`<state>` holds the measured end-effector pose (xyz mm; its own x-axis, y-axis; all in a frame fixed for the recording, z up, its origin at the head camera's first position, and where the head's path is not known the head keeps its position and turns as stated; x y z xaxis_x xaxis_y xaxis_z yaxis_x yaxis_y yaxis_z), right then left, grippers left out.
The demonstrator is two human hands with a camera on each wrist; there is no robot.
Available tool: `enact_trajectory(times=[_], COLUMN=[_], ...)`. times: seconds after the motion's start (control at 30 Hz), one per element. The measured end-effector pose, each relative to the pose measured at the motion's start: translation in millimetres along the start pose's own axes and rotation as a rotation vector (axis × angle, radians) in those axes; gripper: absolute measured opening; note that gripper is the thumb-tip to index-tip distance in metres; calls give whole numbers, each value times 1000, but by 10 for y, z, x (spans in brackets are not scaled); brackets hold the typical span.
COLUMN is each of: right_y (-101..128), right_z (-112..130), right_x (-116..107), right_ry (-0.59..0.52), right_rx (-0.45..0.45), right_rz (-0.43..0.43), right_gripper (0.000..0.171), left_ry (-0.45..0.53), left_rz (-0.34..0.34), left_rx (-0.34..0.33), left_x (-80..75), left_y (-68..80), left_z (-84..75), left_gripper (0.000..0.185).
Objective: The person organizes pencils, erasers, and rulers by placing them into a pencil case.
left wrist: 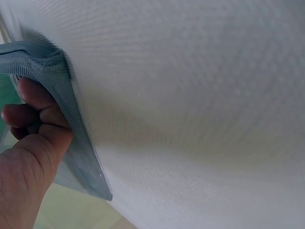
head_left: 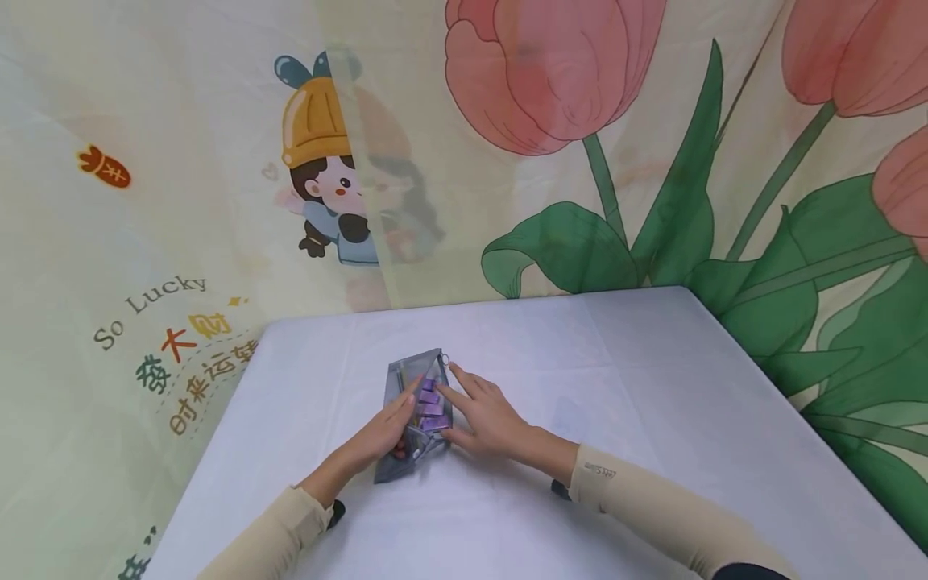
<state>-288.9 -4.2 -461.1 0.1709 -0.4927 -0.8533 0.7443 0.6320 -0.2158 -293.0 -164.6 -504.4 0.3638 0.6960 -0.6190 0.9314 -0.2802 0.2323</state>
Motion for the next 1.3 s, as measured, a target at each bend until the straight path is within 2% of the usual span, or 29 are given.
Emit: enact_trajectory(times=[0.17,0.33,0.47,0.73,0.97,1.17,1.3], right_y=[179,302,376,576,756,889,962], right_z=[-154,-286,-407,-689,-922,-1052,-1101], right_x=[-6,-103,-186,-376,-517,-564,-566], right_ry=[76,156,173,166,165,106,41], right_rx=[-4,-39,-19,51,82,103,78], right_rz=[84,68,66,75,58,60,79], right_gripper=[89,92,92,92,92,92,92], left_ry=[13,3,-3,-22,-23,-11,-10], left_rz=[3,-12,-12,2,-11,-9,-3], left_rx=[-12,-29,-24,-16,-47,-51,-48], left_x=[10,6,11,33,21,22,25], left_y=[1,10,10,17,-2,5,13], left_z=[8,11,2,-14,10,15,4], left_gripper=[51,52,53,52,50,50,50])
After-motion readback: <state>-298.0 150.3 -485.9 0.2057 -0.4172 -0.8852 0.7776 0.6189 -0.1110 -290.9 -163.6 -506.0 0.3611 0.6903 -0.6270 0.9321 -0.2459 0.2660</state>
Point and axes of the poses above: each hand's wrist, its own y-axis away from the middle knuckle, its own x-axis out of the palm, z = x × y, the point moved 8 cm from there along -y, towards the middle knuckle, and after that the axes turned 13 degrees about -y, right-handed, at the moved point
